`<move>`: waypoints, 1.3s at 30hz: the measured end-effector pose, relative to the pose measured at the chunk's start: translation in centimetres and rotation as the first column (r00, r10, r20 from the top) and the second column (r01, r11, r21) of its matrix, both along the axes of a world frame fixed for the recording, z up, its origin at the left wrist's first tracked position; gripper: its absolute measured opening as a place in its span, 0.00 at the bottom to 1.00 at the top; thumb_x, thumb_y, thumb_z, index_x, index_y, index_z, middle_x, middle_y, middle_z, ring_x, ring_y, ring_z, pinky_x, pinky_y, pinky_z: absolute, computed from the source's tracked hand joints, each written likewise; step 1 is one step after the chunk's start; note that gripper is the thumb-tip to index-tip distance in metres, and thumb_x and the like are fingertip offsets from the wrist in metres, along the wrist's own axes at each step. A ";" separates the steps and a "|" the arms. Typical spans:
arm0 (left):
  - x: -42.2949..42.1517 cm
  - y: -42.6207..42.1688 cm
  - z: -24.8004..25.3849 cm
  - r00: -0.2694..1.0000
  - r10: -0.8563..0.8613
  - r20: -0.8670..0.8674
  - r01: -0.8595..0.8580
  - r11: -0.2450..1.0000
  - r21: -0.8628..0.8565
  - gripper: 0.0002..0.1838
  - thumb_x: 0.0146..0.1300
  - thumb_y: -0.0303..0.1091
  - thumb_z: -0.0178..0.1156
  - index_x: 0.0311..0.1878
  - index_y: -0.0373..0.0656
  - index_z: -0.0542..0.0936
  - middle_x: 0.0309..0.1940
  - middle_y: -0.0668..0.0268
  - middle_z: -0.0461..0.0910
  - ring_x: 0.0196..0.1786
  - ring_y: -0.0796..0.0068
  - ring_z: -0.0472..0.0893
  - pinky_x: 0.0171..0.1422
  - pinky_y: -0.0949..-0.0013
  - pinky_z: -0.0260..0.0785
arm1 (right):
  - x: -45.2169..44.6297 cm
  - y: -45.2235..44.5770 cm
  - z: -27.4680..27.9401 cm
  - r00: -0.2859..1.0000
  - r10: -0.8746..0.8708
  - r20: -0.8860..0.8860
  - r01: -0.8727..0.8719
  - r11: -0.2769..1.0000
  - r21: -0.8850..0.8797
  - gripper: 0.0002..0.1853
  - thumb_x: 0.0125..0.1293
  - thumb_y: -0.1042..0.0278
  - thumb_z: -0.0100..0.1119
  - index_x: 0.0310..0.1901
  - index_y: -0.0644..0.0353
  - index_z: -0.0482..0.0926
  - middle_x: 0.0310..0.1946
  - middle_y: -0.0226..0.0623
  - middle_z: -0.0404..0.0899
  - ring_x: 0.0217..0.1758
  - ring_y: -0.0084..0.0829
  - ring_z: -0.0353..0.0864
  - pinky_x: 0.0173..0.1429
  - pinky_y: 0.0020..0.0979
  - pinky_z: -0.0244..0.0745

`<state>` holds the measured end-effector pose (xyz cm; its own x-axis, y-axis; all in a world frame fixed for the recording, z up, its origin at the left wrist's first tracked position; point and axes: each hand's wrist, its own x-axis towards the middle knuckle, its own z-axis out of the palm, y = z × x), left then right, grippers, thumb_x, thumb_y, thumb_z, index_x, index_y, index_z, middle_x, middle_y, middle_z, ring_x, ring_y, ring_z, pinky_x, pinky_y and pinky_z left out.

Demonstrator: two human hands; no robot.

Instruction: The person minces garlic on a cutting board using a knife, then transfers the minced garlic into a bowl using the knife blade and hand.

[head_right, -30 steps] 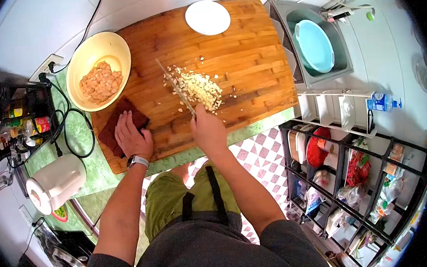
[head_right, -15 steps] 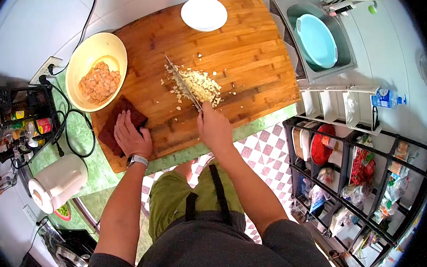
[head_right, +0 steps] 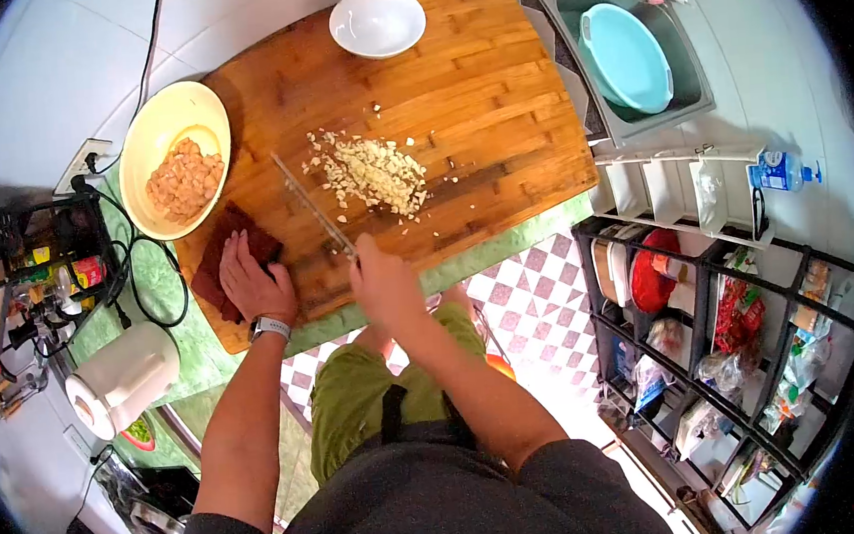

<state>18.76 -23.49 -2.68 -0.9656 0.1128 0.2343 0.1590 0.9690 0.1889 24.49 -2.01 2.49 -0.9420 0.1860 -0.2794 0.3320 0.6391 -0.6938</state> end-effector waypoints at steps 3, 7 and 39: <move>0.0 0.1 0.1 1.000 0.005 -0.007 -0.005 1.000 -0.013 0.36 0.62 0.36 0.55 0.76 0.40 0.69 0.75 0.56 0.71 0.79 0.52 0.67 0.85 0.45 0.55 | -0.6 3.5 -0.3 0.999 -0.009 -0.046 0.012 0.998 0.063 0.09 0.74 0.65 0.58 0.47 0.57 0.70 0.27 0.56 0.82 0.33 0.63 0.84 0.38 0.61 0.77; 0.0 0.1 -0.1 0.999 0.032 -0.010 -0.032 0.999 -0.008 0.36 0.62 0.36 0.55 0.76 0.41 0.70 0.75 0.57 0.71 0.79 0.52 0.68 0.85 0.45 0.55 | -2.5 7.5 3.2 0.999 -0.013 -0.031 0.018 0.984 0.178 0.09 0.74 0.65 0.60 0.47 0.58 0.72 0.28 0.58 0.82 0.34 0.64 0.84 0.38 0.60 0.76; -0.4 0.1 0.8 0.997 0.050 0.059 -0.055 0.995 0.088 0.40 0.55 0.30 0.60 0.76 0.40 0.71 0.75 0.56 0.71 0.79 0.51 0.68 0.84 0.47 0.56 | -4.3 12.9 3.9 0.948 0.298 0.111 -0.313 0.938 0.147 0.10 0.75 0.65 0.59 0.48 0.59 0.70 0.30 0.56 0.84 0.38 0.64 0.85 0.41 0.62 0.77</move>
<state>18.40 -23.37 -1.91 -0.9817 0.0424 0.1856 0.0947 0.9545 0.2826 20.21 10.87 6.38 -0.9344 -0.0579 -0.3515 0.1565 0.8197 -0.5510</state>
